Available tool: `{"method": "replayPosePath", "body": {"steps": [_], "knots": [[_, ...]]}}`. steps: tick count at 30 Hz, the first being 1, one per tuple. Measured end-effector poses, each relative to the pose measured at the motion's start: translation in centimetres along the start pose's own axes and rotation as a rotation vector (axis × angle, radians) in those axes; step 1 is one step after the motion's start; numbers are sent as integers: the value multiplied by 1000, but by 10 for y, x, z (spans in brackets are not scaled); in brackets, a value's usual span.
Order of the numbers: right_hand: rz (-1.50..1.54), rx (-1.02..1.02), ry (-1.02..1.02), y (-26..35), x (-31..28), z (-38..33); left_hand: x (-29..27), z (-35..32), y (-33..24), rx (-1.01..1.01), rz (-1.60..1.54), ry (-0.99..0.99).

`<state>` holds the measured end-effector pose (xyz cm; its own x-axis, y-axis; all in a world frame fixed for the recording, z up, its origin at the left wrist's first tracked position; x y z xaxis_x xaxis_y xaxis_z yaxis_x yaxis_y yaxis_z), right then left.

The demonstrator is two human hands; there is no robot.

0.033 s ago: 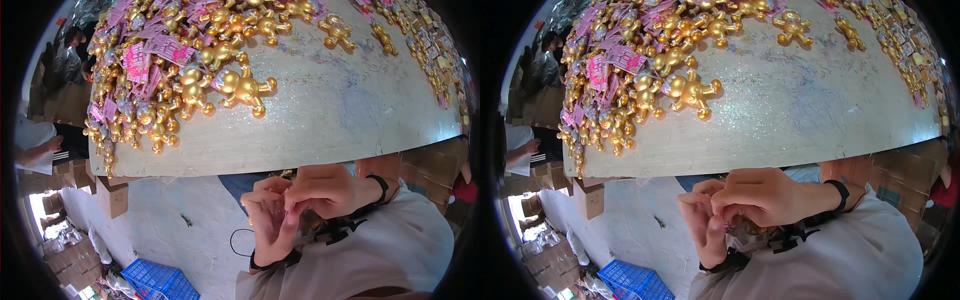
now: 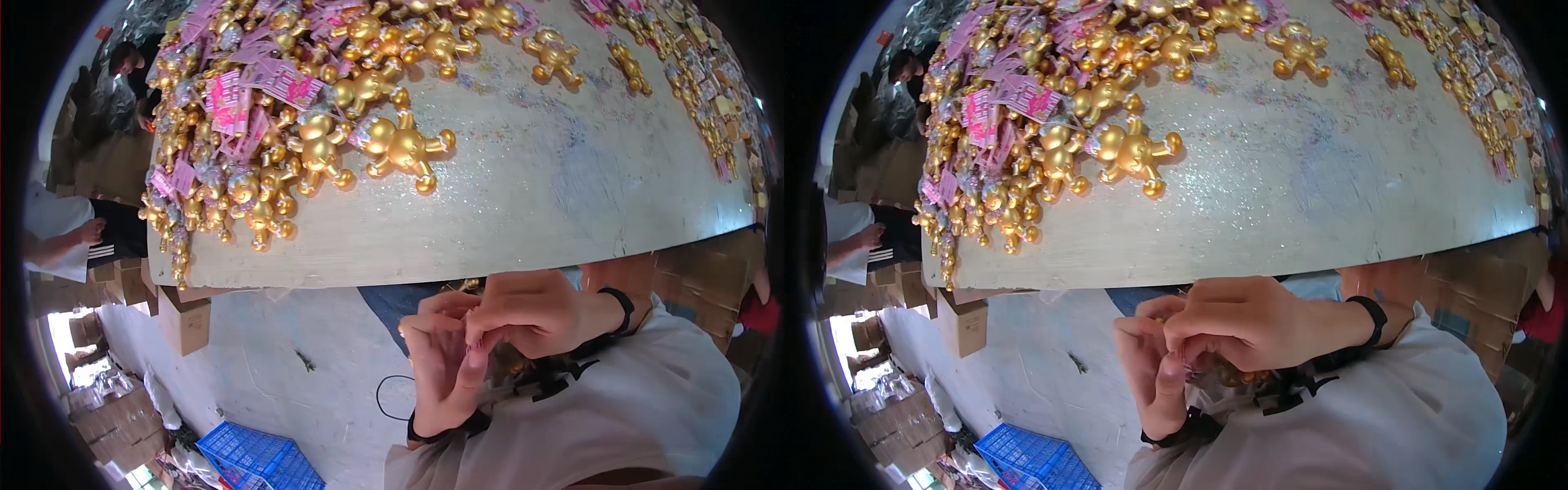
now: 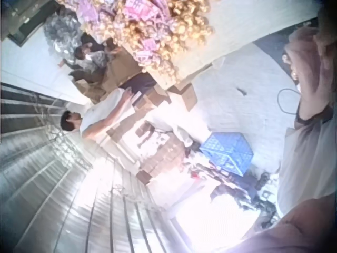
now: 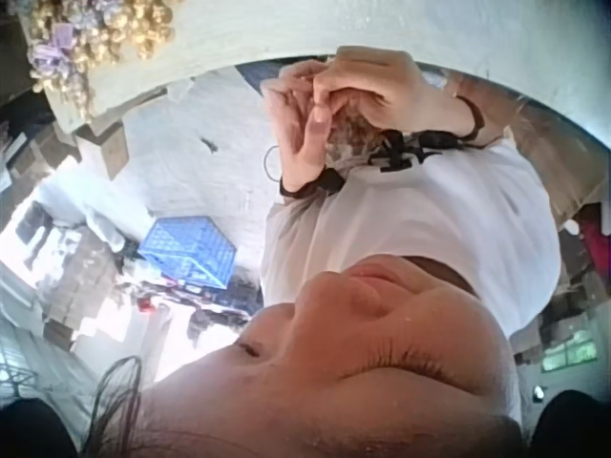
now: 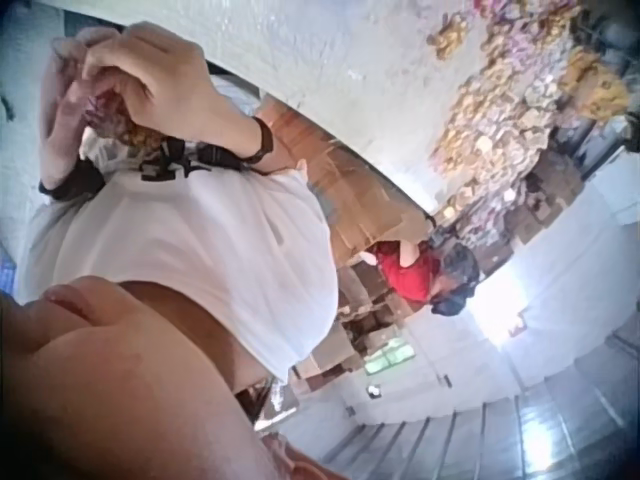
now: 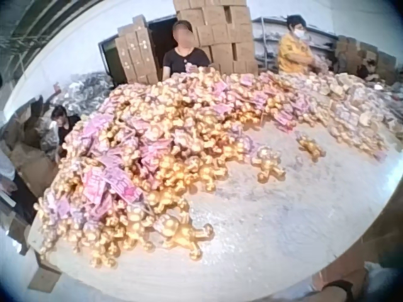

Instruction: The recorder is tying pink tags onto gold gingerbread-man-shaped ornaments at a factory work table.

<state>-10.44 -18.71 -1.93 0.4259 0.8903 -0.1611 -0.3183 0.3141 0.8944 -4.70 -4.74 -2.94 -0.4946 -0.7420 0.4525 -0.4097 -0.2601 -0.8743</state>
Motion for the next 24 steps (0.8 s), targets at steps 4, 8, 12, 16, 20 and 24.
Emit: {"method": "replayPosePath", "body": {"steps": [4,8,12,16,20,24], "knots": [[-17,45,46,3,-4,3,-3,-2,-8,-55,-80,123],[-96,10,58,7,-6,4,-7,-2,-7,-74,-93,111],[-20,-95,-7,10,-2,7,-6,-5,-3,-38,-35,13],[-5,-3,53,17,-11,6,-9,-6,0,43,27,-59],[-296,191,456,26,-56,-8,-12,-7,1,115,138,-111],[-242,516,371,29,-105,-24,-15,-5,-1,65,45,-172]]}}
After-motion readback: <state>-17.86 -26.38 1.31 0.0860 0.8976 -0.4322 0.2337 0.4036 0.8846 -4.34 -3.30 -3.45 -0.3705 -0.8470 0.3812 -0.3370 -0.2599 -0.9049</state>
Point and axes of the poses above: each hand's wrist, its own z-axis towards the middle knuckle, its own x-axis out of the palm, y = z × x, the point moved 1 cm from there along z, towards the middle knuckle, and after that the axes turned 10 degrees about -y, right-handed, at the moved point
